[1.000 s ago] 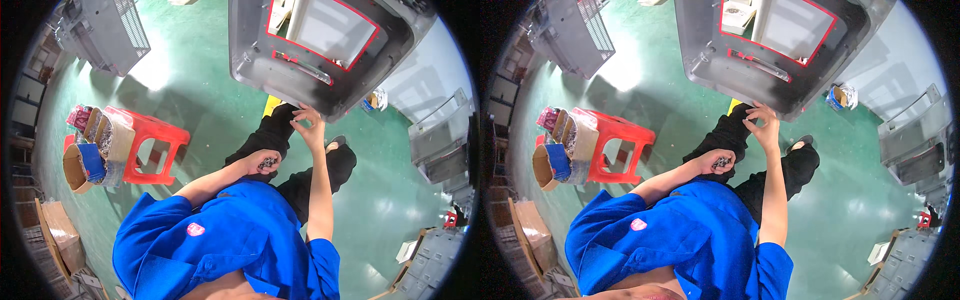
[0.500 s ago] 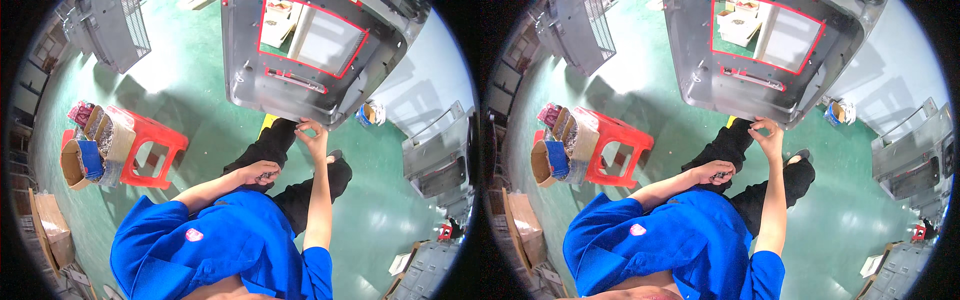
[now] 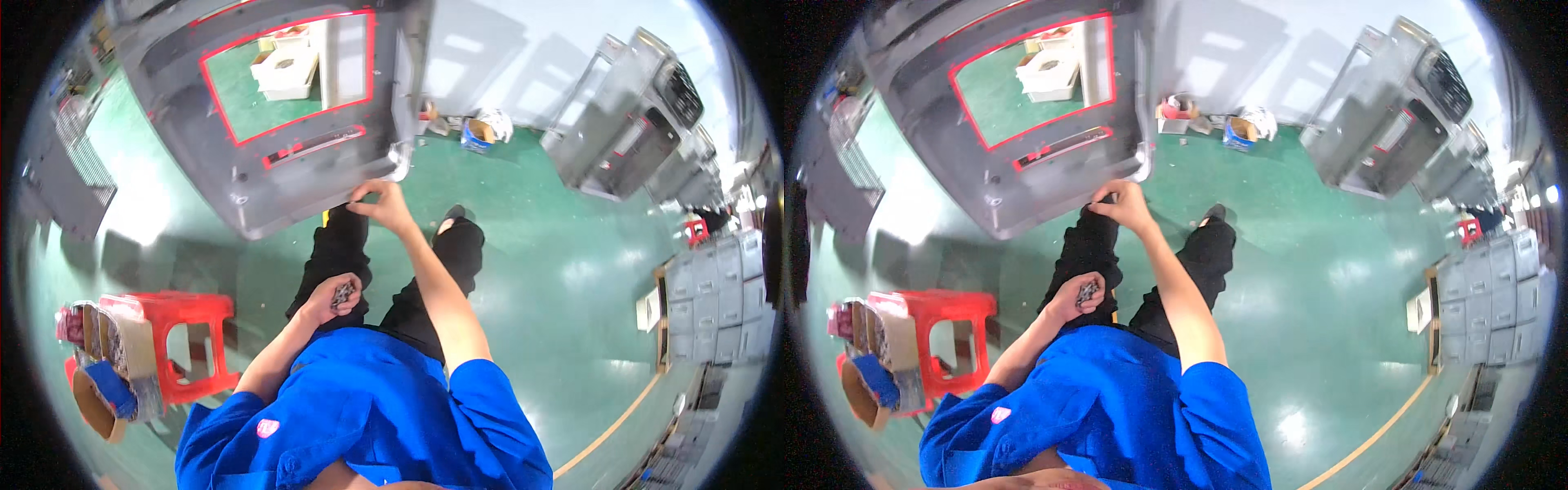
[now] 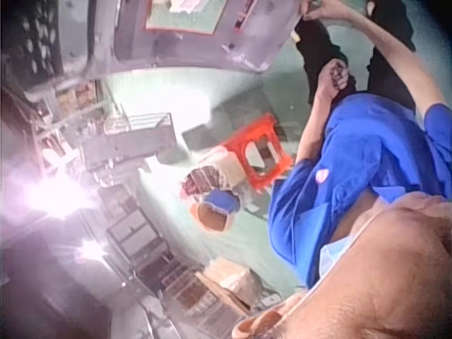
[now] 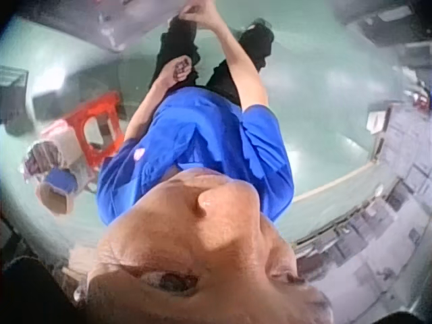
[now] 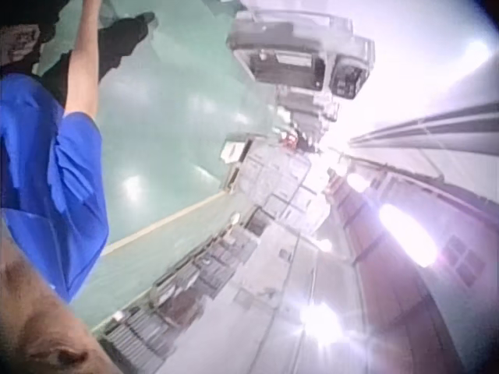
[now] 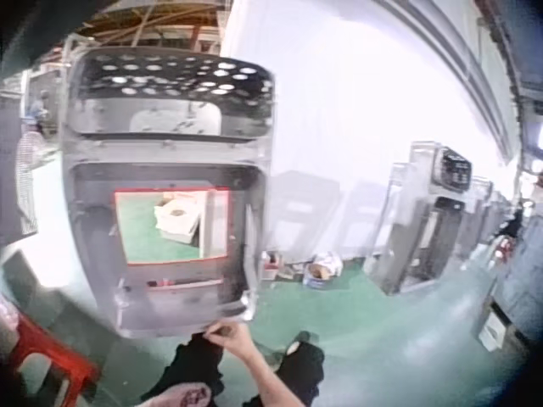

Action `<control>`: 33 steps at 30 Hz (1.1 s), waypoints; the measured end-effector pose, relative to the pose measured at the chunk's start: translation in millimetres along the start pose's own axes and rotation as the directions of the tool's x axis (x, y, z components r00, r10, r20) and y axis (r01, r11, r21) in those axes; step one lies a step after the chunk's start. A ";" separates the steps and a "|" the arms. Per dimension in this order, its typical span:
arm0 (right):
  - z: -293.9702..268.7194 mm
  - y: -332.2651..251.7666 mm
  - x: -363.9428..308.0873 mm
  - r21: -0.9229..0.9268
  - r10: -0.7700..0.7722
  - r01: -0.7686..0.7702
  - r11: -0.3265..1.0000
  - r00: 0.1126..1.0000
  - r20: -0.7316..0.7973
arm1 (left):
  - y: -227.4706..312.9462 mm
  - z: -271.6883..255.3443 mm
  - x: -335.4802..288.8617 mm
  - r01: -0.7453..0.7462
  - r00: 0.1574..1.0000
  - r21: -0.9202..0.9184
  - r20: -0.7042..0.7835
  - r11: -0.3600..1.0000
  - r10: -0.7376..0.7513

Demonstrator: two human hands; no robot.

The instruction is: Manually attaching small metal clips and screws to a grey metal housing unit.

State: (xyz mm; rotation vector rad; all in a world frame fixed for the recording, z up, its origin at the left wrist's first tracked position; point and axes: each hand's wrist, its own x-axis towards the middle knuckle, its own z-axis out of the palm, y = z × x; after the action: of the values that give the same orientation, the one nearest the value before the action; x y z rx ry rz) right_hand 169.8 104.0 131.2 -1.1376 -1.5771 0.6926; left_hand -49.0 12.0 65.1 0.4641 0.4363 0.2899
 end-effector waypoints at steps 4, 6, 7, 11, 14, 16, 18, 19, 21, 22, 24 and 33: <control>35.0 -9.8 11.8 0.071 0.019 -0.021 0.997 0.999 0.031 | 12.4 -22.0 -21.1 0.002 1.000 0.019 -0.001 1.000 -0.002; 37.4 -8.9 13.3 0.091 0.010 -0.013 0.996 0.999 0.035 | 10.5 -16.1 -18.9 -0.013 1.000 0.039 -0.015 0.999 0.014; 40.8 -11.0 13.8 0.105 0.012 -0.016 0.994 0.999 0.038 | 10.1 -15.0 -19.3 -0.011 1.000 0.045 -0.022 0.999 0.012; 46.6 -15.5 13.3 0.071 -0.005 0.001 0.998 0.998 0.062 | 6.5 -8.7 -12.9 0.001 0.999 0.088 -0.052 0.996 0.004; 50.8 -19.3 12.1 0.064 -0.002 -0.004 0.998 0.996 0.087 | 4.7 2.3 -8.9 0.004 0.997 0.128 -0.082 0.992 0.006; 52.7 -27.5 11.4 0.151 -0.038 0.020 0.988 0.992 0.117 | 4.0 6.2 -6.9 0.003 0.996 0.140 -0.094 0.990 0.010; 54.5 -40.5 9.4 0.224 -0.014 -0.016 0.975 0.991 0.133 | 3.2 4.7 -6.5 0.001 0.995 0.140 -0.098 0.990 0.013; 54.9 -40.0 6.0 0.265 -0.027 -0.005 0.964 0.993 0.115 | 2.3 7.6 -4.7 -0.001 0.997 0.149 -0.081 0.989 0.013; 60.2 -40.1 -3.3 0.362 -0.082 0.050 0.931 0.994 0.072 | 3.9 13.7 -1.3 -0.005 0.999 0.166 -0.047 0.986 0.013; 61.5 -42.0 -10.9 0.423 -0.035 -0.028 0.906 0.990 0.138 | 2.6 13.3 -0.6 -0.006 0.998 0.155 -0.055 0.988 0.014; 60.7 -44.9 -24.7 0.523 0.045 -0.189 0.831 0.960 0.275 | 2.4 10.6 0.1 -0.006 0.997 0.133 -0.072 0.991 0.016; -46.4 4.7 -73.4 0.236 0.295 -0.283 0.930 0.955 -0.015 | -1.5 4.1 6.7 0.002 1.000 0.070 -0.005 0.998 -0.002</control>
State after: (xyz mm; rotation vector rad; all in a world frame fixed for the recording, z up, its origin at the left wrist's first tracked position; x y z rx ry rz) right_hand 217.1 33.6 112.1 -1.2124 -1.2591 1.0084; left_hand -41.0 11.6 65.4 0.5314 0.4531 0.2745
